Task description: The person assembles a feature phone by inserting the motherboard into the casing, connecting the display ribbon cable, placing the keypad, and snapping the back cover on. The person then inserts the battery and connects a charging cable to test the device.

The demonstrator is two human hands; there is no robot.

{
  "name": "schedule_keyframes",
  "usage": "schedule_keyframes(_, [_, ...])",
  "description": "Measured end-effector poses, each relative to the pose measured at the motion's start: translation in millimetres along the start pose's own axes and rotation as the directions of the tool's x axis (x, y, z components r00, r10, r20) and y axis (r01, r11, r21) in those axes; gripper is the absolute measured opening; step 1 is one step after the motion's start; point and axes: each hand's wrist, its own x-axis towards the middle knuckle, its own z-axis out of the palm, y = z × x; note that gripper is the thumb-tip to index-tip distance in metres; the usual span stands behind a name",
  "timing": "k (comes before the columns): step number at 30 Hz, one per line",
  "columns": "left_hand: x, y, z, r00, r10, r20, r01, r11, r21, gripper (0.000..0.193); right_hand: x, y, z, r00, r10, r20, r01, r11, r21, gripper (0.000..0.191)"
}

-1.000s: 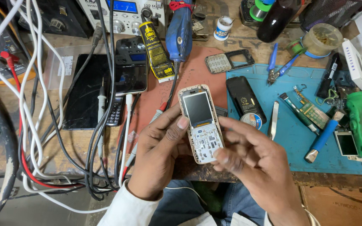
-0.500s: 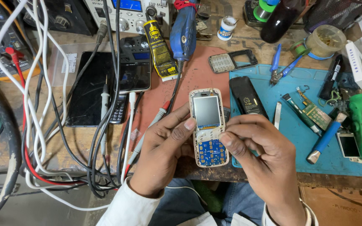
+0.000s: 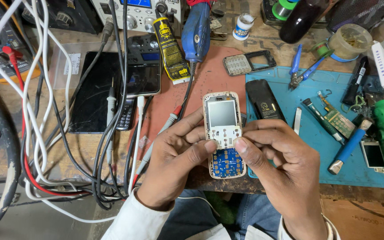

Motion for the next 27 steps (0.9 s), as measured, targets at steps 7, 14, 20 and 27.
schedule_keyframes(7, [0,0,1,1.0,0.014,-0.004,-0.014,1.0,0.004,0.07,-3,3,-1,1.0,-0.014,0.011,0.014,1.0,0.015,0.016])
schedule_keyframes(14, [-2,5,0,1.0,-0.001,0.013,0.002,0.991,-0.132,0.067,-2,3,-1,0.999,0.008,0.033,-0.011,0.996,0.086,0.017])
schedule_keyframes(20, [2,0,3,0.998,0.04,-0.054,-0.039,0.999,0.01,0.073,-5,3,-8,0.988,0.125,0.092,-0.127,0.992,0.015,0.023])
schedule_keyframes(27, [2,5,6,0.999,-0.033,0.034,0.03,0.996,0.085,0.079,-3,17,0,0.988,0.144,0.062,-0.155,0.962,0.224,0.025])
